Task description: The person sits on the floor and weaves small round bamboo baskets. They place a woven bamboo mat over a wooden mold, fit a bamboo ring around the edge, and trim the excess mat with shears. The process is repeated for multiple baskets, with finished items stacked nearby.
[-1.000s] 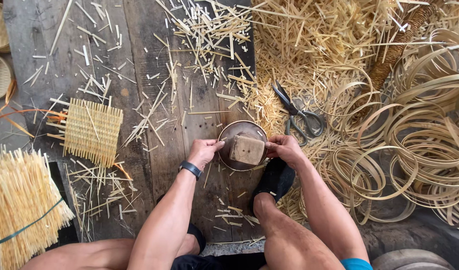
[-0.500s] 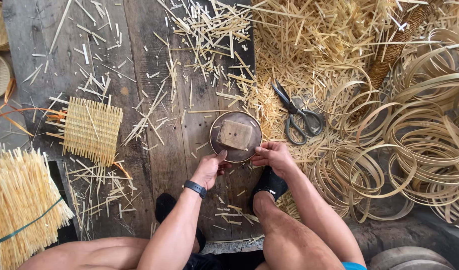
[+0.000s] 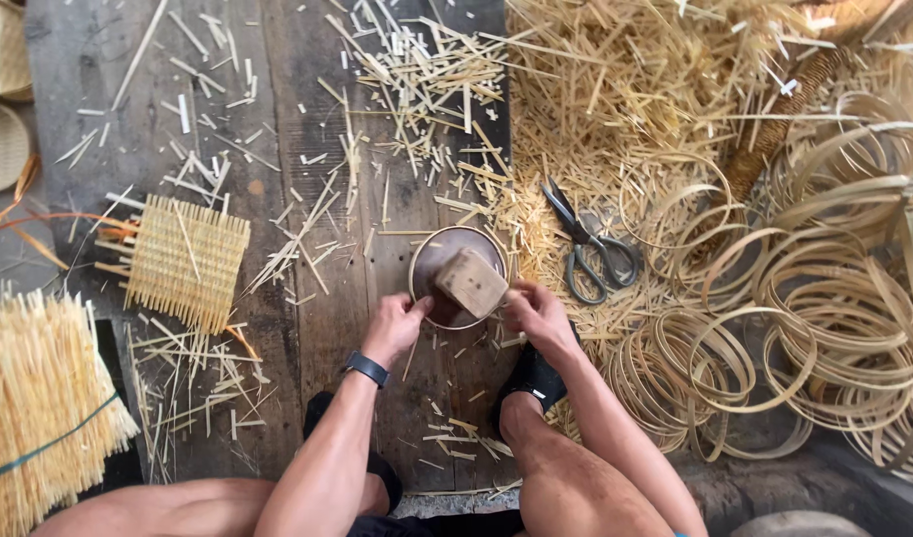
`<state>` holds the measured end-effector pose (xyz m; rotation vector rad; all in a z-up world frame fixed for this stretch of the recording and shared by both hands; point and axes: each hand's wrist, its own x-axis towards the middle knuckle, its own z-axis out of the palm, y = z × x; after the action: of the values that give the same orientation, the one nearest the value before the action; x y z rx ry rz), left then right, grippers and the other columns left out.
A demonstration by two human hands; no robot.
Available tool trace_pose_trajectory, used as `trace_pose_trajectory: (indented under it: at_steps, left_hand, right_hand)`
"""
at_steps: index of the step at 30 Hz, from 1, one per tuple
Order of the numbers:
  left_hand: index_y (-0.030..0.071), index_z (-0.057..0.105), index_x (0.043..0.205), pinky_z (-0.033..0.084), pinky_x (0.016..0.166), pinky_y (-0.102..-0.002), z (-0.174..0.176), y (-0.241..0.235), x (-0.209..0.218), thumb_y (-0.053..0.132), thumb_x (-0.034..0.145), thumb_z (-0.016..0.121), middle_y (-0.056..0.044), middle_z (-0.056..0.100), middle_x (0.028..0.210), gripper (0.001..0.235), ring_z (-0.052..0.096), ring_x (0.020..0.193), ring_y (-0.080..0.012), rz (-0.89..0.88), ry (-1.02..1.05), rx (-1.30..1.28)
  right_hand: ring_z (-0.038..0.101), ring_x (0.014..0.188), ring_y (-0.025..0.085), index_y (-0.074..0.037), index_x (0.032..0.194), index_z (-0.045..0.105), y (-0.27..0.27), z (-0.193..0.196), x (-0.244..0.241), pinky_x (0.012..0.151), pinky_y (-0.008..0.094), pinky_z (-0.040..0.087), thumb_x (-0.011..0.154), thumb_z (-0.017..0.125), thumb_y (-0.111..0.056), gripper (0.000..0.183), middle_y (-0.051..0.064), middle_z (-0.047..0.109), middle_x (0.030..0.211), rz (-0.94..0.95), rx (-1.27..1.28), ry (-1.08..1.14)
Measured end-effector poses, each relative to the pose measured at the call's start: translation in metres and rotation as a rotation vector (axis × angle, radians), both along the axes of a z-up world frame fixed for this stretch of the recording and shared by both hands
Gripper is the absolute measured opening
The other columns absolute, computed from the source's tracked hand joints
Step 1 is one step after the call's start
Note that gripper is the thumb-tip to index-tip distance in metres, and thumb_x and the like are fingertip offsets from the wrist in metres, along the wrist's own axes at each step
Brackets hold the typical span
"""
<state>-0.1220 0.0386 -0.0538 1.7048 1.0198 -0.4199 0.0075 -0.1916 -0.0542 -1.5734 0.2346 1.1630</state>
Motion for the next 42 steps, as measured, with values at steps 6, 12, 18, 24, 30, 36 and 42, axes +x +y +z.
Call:
trace_pose_trajectory:
  at_steps: [6,12,18,24,30,36,42]
  left_hand:
    - [0.004,0.073,0.127,0.055,0.081,-0.047,0.05,0.007,0.029,0.033,0.088,0.077,-0.023,0.072,0.107,0.049,0.069,0.095,-0.0338,-0.341,-0.495,0.277]
    - [0.012,0.067,0.132,0.058,0.079,-0.043,0.068,-0.009,0.076,0.051,0.099,0.055,-0.015,0.076,0.094,0.053,0.073,0.086,-0.0275,-0.443,-0.293,0.316]
    - [0.007,0.074,0.115,0.05,0.084,-0.05,0.08,-0.023,0.074,0.043,0.099,0.06,-0.013,0.077,0.084,0.041,0.072,0.084,-0.0305,-0.425,-0.492,0.654]
    - [0.015,0.077,0.103,0.05,0.082,-0.049,0.09,-0.032,0.079,0.039,0.101,0.059,-0.012,0.075,0.08,0.03,0.071,0.08,-0.0302,-0.314,-0.406,0.628]
    - [0.012,0.075,0.115,0.054,0.078,-0.046,0.088,-0.015,0.07,0.053,0.096,0.056,-0.013,0.077,0.087,0.049,0.072,0.083,-0.0321,-0.281,-0.368,0.505]
    - [0.003,0.075,0.114,0.054,0.089,-0.046,0.073,-0.013,0.057,0.064,0.106,0.037,-0.016,0.077,0.105,0.072,0.072,0.099,-0.0334,-0.249,-0.625,0.531]
    - [0.008,0.079,0.105,0.056,0.079,-0.041,0.058,-0.005,0.066,0.066,0.104,0.034,-0.011,0.078,0.085,0.074,0.072,0.084,-0.0272,-0.208,-0.568,0.511]
  right_hand:
    - [0.067,0.117,0.029,0.001,0.138,0.042,0.023,0.039,0.001,0.101,0.043,0.052,0.069,0.094,-0.043,0.097,0.022,0.067,0.126,0.31,-0.039,-0.479]
    - [0.07,0.101,0.036,-0.001,0.128,0.048,0.04,0.064,-0.025,0.086,0.044,0.058,0.059,0.093,-0.036,0.089,0.023,0.067,0.112,0.45,-0.121,-0.721]
    - [0.07,0.097,0.039,-0.001,0.126,0.051,0.048,0.074,-0.027,0.083,0.045,0.057,0.057,0.092,-0.032,0.086,0.024,0.069,0.107,0.446,-0.156,-0.811]
    - [0.072,0.092,0.038,-0.004,0.126,0.053,0.056,0.071,-0.032,0.08,0.045,0.058,0.059,0.091,-0.031,0.082,0.021,0.072,0.101,0.371,-0.215,-0.779]
    - [0.076,0.087,0.03,-0.002,0.117,0.057,0.06,0.065,-0.03,0.077,0.04,0.061,0.059,0.091,-0.032,0.074,0.02,0.075,0.096,0.27,-0.205,-0.801]
    - [0.079,0.079,0.023,0.002,0.107,0.06,0.065,0.067,-0.027,0.072,0.035,0.063,0.063,0.089,-0.037,0.066,0.016,0.078,0.089,0.104,-0.238,-0.628]
    - [0.077,0.078,0.023,0.002,0.107,0.062,0.068,0.065,-0.021,0.074,0.037,0.063,0.058,0.089,-0.036,0.068,0.017,0.078,0.09,0.148,-0.281,-0.582]
